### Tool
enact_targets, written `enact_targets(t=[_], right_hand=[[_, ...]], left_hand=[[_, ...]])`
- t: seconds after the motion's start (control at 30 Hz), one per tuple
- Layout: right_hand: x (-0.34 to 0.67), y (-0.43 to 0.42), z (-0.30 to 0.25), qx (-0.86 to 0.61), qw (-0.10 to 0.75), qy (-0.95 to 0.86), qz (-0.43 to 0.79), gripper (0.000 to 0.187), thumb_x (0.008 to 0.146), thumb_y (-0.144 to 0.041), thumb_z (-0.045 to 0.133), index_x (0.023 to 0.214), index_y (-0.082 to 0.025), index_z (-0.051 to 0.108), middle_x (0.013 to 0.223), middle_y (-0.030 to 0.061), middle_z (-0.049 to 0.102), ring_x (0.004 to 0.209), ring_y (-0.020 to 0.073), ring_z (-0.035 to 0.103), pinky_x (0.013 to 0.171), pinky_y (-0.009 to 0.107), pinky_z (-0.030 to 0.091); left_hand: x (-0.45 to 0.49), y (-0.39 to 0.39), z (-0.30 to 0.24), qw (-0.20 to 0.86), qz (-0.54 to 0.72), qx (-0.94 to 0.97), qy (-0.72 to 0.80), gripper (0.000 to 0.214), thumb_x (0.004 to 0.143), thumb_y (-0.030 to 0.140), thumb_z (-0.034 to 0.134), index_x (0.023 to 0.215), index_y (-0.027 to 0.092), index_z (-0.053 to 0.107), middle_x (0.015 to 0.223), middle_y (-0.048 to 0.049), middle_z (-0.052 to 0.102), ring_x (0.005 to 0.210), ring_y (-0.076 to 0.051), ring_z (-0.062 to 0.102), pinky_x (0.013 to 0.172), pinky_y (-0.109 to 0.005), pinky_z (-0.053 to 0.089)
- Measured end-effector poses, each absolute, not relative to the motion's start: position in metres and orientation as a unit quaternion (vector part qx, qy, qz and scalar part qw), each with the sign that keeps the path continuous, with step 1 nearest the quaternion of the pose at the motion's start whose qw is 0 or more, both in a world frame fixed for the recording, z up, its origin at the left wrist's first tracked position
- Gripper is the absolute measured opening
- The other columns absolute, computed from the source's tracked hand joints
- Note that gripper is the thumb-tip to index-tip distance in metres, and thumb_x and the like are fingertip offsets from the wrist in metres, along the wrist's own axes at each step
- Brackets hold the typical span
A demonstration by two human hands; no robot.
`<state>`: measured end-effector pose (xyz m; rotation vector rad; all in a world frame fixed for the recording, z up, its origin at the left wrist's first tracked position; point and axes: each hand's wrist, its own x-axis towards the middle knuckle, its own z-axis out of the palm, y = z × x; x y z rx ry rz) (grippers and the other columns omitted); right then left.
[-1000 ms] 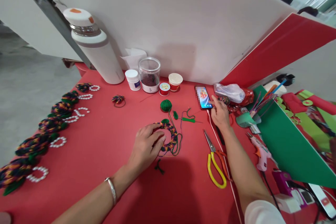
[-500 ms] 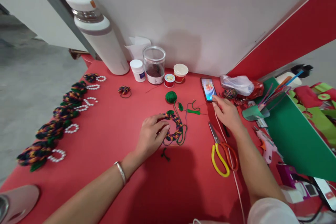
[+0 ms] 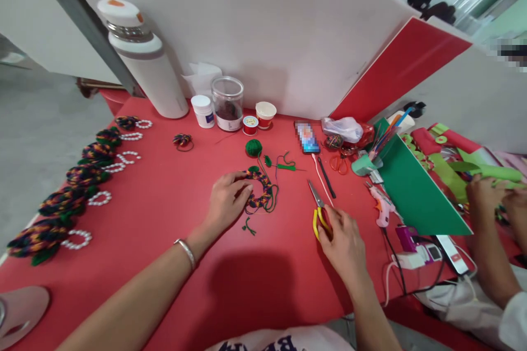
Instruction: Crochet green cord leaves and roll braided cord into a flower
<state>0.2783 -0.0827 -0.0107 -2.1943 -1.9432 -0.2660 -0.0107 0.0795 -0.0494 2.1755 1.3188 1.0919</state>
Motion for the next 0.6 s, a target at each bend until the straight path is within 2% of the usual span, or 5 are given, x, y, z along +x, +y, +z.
enact_targets(t=[0.1,0.17,0.3,0.5,0.6], right_hand=[[0.274,-0.085,-0.014,-0.756,0.093,-0.637,-0.119,0.043,0.093,-0.033,0.053,0.135,-0.027,0.058,0.1,0.0128,0.069,0.088,0.0306,0.067,0.067,0.038,0.054],[0.27,-0.086,-0.017,-0.753,0.099,-0.642,-0.109,0.042,0.093,-0.031,0.051,0.135,-0.025,0.058,0.092,0.0111,0.069,0.082,0.0283,0.068,0.064,0.035,0.053],[0.256,-0.091,-0.019,-0.753,0.156,-0.638,-0.023,0.043,0.091,-0.035,0.055,0.133,-0.026,0.061,0.095,0.0099,0.07,0.084,0.0276,0.071,0.069,0.037,0.056],[0.255,-0.109,-0.004,-0.747,0.312,-0.543,0.223,0.058,0.083,-0.044,0.068,0.137,-0.026,0.059,0.098,0.0055,0.074,0.079,0.0214,0.073,0.067,0.032,0.061],[0.29,-0.105,0.002,-0.79,0.334,-0.489,0.158,0.06,0.081,-0.05,0.068,0.135,-0.025,0.061,0.099,0.0071,0.074,0.082,0.0225,0.072,0.072,0.035,0.061]], left_hand=[[-0.011,0.077,-0.049,0.183,0.389,0.774,0.464,0.027,0.096,0.031,0.053,0.088,0.02,0.076,0.112,-0.01,0.072,0.099,-0.026,0.065,0.088,-0.045,0.052],[-0.012,0.075,-0.05,0.178,0.391,0.775,0.464,0.028,0.096,0.031,0.052,0.087,0.021,0.076,0.111,-0.0095,0.072,0.098,-0.025,0.066,0.087,-0.044,0.052],[-0.014,0.073,-0.053,0.172,0.392,0.77,0.473,0.028,0.096,0.032,0.052,0.09,0.021,0.077,0.113,-0.0103,0.072,0.101,-0.026,0.065,0.089,-0.044,0.052],[-0.014,0.073,-0.052,0.176,0.396,0.774,0.462,0.029,0.096,0.031,0.052,0.091,0.02,0.078,0.112,-0.0109,0.072,0.1,-0.026,0.065,0.089,-0.046,0.053],[-0.014,0.074,-0.053,0.174,0.396,0.776,0.459,0.028,0.095,0.031,0.052,0.089,0.021,0.078,0.11,-0.0104,0.072,0.099,-0.025,0.065,0.089,-0.046,0.053]])
